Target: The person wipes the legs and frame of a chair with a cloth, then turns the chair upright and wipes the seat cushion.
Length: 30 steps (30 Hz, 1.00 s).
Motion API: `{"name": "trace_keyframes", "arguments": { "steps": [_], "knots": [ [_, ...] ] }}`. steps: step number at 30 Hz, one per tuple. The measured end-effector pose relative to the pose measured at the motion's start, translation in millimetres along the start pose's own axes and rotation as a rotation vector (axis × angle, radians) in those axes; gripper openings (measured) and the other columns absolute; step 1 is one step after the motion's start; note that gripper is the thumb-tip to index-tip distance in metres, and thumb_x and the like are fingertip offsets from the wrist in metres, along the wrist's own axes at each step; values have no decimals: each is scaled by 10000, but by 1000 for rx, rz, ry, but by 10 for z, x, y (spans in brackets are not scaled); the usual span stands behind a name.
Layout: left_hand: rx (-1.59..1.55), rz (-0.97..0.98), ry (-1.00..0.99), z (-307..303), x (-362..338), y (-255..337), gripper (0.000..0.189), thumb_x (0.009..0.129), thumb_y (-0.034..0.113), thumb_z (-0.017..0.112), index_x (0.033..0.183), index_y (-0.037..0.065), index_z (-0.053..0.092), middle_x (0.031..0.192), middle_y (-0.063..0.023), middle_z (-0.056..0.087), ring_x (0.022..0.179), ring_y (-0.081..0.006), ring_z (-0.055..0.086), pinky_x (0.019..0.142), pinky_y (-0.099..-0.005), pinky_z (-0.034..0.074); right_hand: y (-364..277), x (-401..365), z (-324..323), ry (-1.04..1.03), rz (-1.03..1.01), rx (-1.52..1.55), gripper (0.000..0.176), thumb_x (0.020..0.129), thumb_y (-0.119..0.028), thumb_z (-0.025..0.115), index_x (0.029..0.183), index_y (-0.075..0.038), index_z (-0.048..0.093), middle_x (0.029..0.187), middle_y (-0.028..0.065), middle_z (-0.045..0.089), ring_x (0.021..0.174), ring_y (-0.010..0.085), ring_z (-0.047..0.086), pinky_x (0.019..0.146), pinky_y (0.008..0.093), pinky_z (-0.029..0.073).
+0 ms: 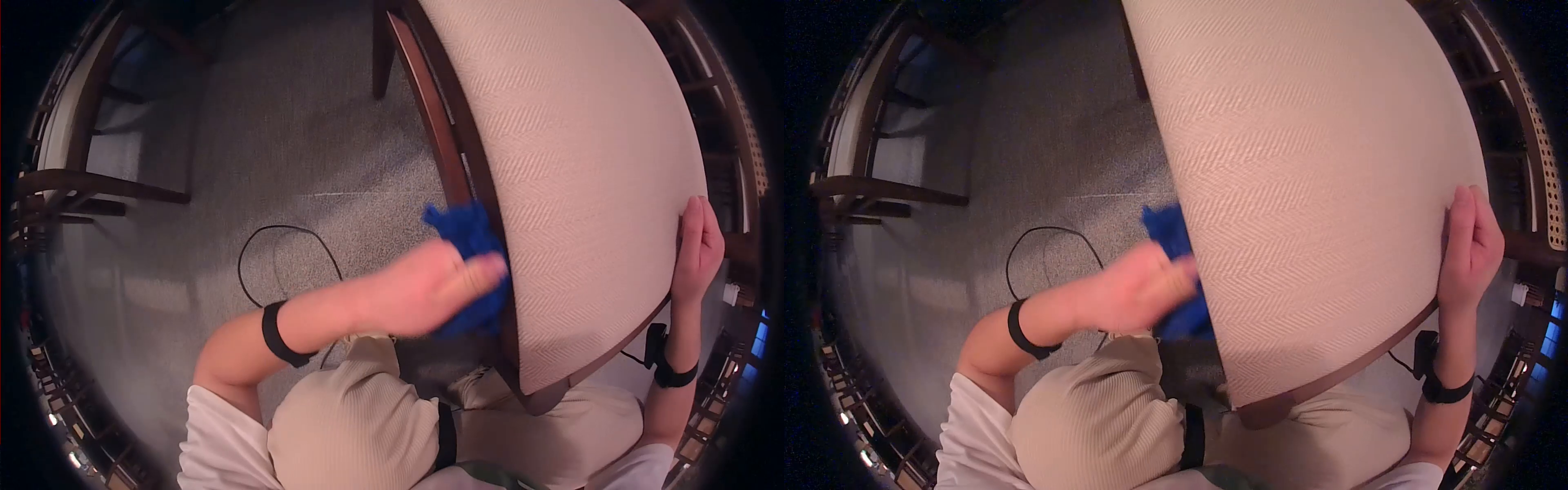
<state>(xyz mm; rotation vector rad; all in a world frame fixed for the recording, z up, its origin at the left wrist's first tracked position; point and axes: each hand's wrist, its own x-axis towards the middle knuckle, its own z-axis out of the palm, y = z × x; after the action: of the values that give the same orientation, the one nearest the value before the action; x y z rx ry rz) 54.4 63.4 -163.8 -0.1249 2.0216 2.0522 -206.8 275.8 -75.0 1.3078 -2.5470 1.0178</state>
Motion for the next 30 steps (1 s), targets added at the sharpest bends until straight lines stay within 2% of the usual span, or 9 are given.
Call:
{"name": "trace_keyframes", "arguments": {
  "steps": [2,8,15,17,20,21,22,23,30],
  "knots": [
    [-1,506,238,368,104,-189,560,981,428,352,678,-22,489,538,-151,459,488,-323,480,536,-384,427,-26,12,37,-3,-22,-2,280,970,-133,440,711,-38,397,644,-57,301,597,23,269,514,203,204],
    [175,233,-133,268,23,-109,552,975,416,369,693,-37,507,628,-221,519,582,-422,491,567,-445,426,52,-1,-56,-18,-12,7,272,966,-123,450,716,-28,395,654,-52,306,612,28,271,524,198,211],
    [-309,236,630,-222,513,21,575,1001,440,262,722,8,519,581,-10,486,561,-97,458,520,-308,401,28,19,-24,26,-16,-20,268,958,-139,474,729,-15,413,657,-39,322,622,37,294,534,199,234],
    [-634,212,574,-218,522,70,295,949,169,403,1159,-5,516,934,-160,575,834,-269,550,737,-367,425,45,8,-49,17,9,-19,270,958,-141,478,727,-14,419,655,-39,328,623,33,298,530,199,236],
    [179,366,258,-15,157,-67,581,994,471,240,728,23,499,614,-19,477,584,-104,442,572,-293,416,23,21,-32,34,-61,-72,264,960,-136,474,729,-16,430,657,-45,339,621,27,303,526,193,232],
    [137,17,-118,28,89,-25,557,993,456,271,738,27,518,697,-55,532,674,-153,495,640,-327,425,29,18,-28,27,-60,-67,264,960,-136,474,729,-16,430,657,-45,339,621,27,303,526,193,232],
    [-83,528,207,438,190,-229,500,981,416,350,732,29,548,767,-110,547,757,-247,503,725,-384,400,27,18,-34,19,-27,-18,257,961,-131,470,734,-16,433,660,-49,339,620,25,300,525,191,229],
    [288,658,91,466,165,-228,386,950,346,443,763,36,577,816,-138,543,816,-312,480,807,-405,358,44,7,-26,6,8,35,250,962,-126,466,739,-17,437,664,-53,339,619,24,298,524,189,226],
    [349,688,28,255,108,-150,328,893,328,565,722,47,574,725,-120,557,699,-298,469,750,-381,375,20,7,-40,7,-25,-36,273,965,-130,448,719,-19,404,647,-50,312,603,35,284,517,209,219]
  ]
}}
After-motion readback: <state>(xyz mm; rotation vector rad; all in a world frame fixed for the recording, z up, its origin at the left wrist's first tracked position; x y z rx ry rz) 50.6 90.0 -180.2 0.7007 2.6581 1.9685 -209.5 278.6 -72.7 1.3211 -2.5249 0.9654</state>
